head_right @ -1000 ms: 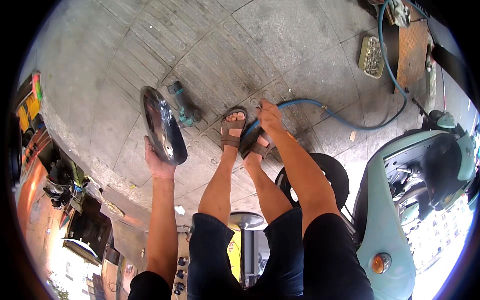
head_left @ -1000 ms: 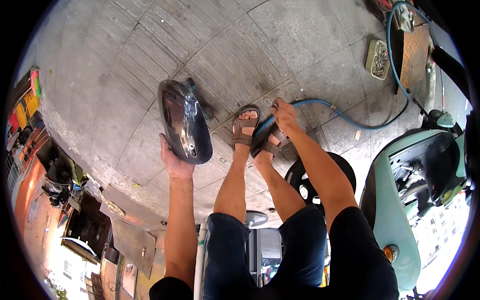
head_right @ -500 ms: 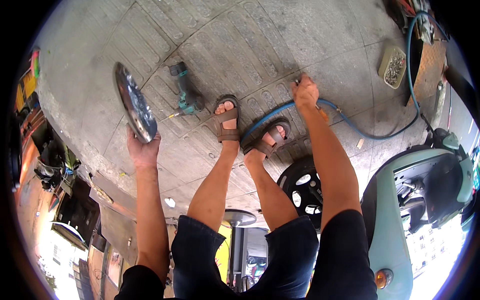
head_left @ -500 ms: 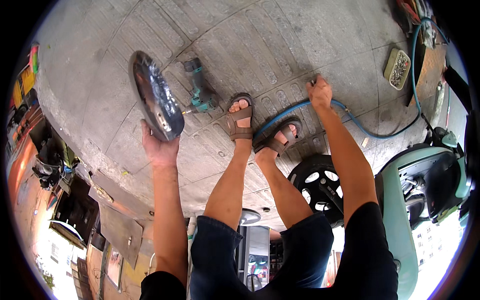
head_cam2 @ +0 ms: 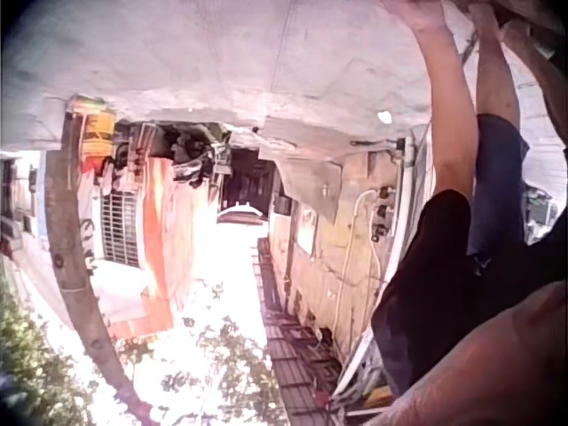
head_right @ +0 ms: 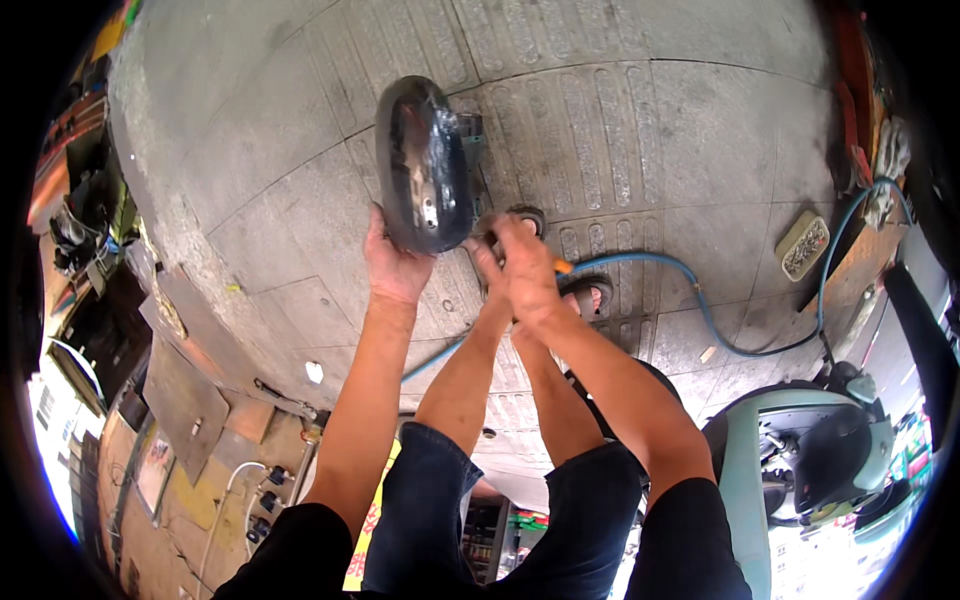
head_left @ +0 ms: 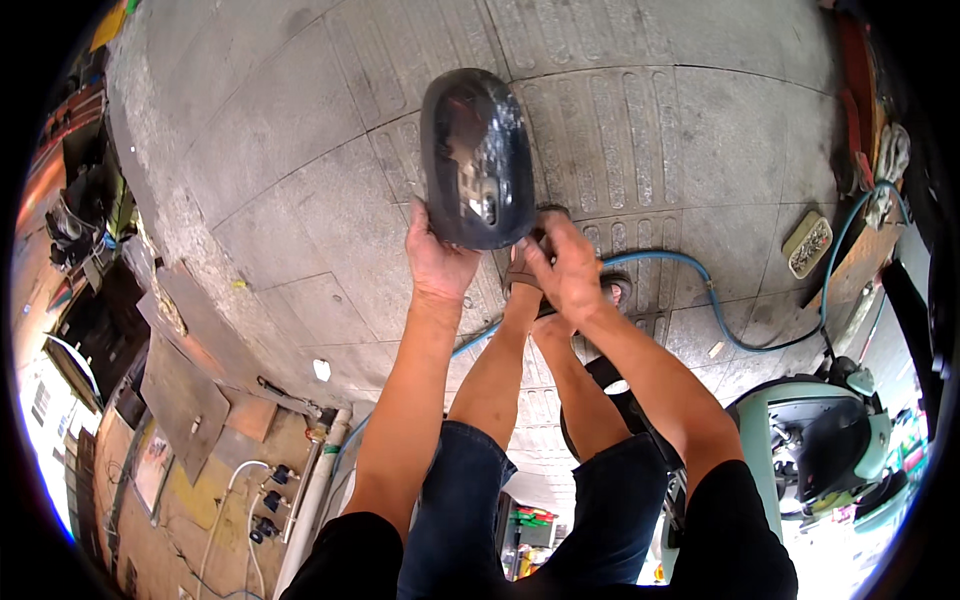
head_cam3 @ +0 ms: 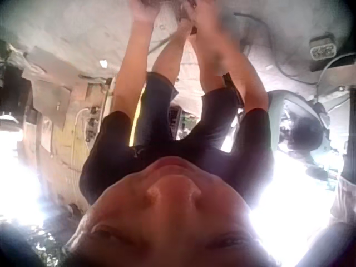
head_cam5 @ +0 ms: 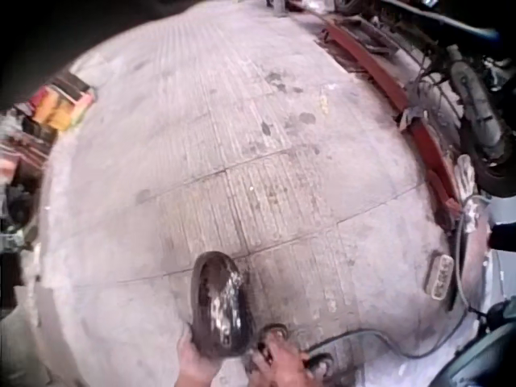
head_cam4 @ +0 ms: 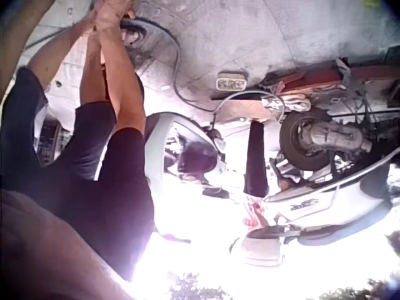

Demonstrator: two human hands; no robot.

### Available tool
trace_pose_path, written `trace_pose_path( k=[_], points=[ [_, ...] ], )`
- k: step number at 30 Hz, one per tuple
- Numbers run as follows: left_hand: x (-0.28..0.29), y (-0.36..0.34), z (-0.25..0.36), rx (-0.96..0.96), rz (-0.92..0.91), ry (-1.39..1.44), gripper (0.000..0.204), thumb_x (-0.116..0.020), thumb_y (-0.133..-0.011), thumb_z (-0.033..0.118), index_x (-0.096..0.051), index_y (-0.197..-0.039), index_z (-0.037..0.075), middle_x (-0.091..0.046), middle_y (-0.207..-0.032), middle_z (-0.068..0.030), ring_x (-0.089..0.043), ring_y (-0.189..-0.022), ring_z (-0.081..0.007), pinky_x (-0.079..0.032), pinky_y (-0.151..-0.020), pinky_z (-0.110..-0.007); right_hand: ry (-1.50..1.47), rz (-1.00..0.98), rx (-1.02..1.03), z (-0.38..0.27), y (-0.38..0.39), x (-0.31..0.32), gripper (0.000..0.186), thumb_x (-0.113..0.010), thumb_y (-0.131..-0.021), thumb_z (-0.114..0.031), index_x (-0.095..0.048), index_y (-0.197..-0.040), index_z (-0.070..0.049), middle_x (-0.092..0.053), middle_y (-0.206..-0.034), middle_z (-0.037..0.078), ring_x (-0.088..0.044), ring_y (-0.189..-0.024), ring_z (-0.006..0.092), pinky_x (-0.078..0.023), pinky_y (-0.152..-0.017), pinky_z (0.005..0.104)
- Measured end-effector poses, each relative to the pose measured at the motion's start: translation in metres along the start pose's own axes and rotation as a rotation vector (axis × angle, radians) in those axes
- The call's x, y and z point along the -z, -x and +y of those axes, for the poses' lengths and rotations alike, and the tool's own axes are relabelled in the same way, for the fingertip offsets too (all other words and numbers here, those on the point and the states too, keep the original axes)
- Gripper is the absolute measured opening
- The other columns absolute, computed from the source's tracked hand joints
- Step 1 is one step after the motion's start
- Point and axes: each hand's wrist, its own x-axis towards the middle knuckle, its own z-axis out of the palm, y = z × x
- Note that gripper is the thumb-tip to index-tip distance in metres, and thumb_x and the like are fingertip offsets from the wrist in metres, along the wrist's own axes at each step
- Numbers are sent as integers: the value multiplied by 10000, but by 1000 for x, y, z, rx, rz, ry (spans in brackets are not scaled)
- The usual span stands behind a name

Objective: The person uses a screwdriver to remove screws from the front cowl of a light blue scooter, detaches the plastic cover, and then works on the front panel of a second silver scooter using a power drill and their hands.

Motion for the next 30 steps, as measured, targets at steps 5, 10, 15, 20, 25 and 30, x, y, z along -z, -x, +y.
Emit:
trace_pose_path(
  k=[5,10,15,20,25,30],
  points=[
    [66,32,58,-134,84,25,459,-375,-987,427,-532,-1233,74,-593,-1209,-82,-568,-1092,-246,-441,-971,-432,712,-484,337,50,-49,-71,275,-619,-798,-141,-565,-1058,-68,-533,-1082,87,-631,-851,278,-543,-650,374],
    [112,95,77,-185,252,-92,412,-397,-989,378,-555,-1197,59,-623,-1132,-100,-612,-992,-232,-508,-868,-363,1094,-470,231,118,-95,-171,233,-594,-810,-136,-631,-1038,-104,-503,-1106,79,-629,-888,268,-554,-608,380],
    [146,151,79,-218,315,-91,419,-380,-998,369,-546,-1211,48,-616,-1152,-94,-603,-1005,-228,-496,-885,-366,1130,-549,98,127,-104,-181,237,-590,-824,-154,-624,-1053,-102,-503,-1138,117,-632,-916,290,-558,-629,393],
    [158,196,82,-259,372,-144,440,-373,-999,381,-536,-1228,42,-607,-1179,-91,-593,-1034,-224,-484,-912,-365,1023,-763,106,49,-94,-123,496,-663,-785,-329,-519,-1187,-76,-550,-1126,175,-626,-982,332,-532,-782,405],
    [122,230,95,-108,225,-163,461,-378,-983,419,-537,-1245,74,-582,-1230,-63,-558,-1104,-225,-430,-974,-387,716,-475,-166,-44,-51,-3,652,-745,-679,-447,-528,-1145,-47,-542,-1105,214,-586,-1006,374,-492,-849,402],
    [-2,298,101,48,97,-413,458,-412,-969,421,-529,-1248,77,-595,-1213,-69,-612,-1026,-234,-496,-893,-390,337,-245,-383,-134,80,98,919,-681,-693,-519,-353,-1334,52,-511,-1176,312,-551,-1061,426,-458,-914,435]
  ],
)
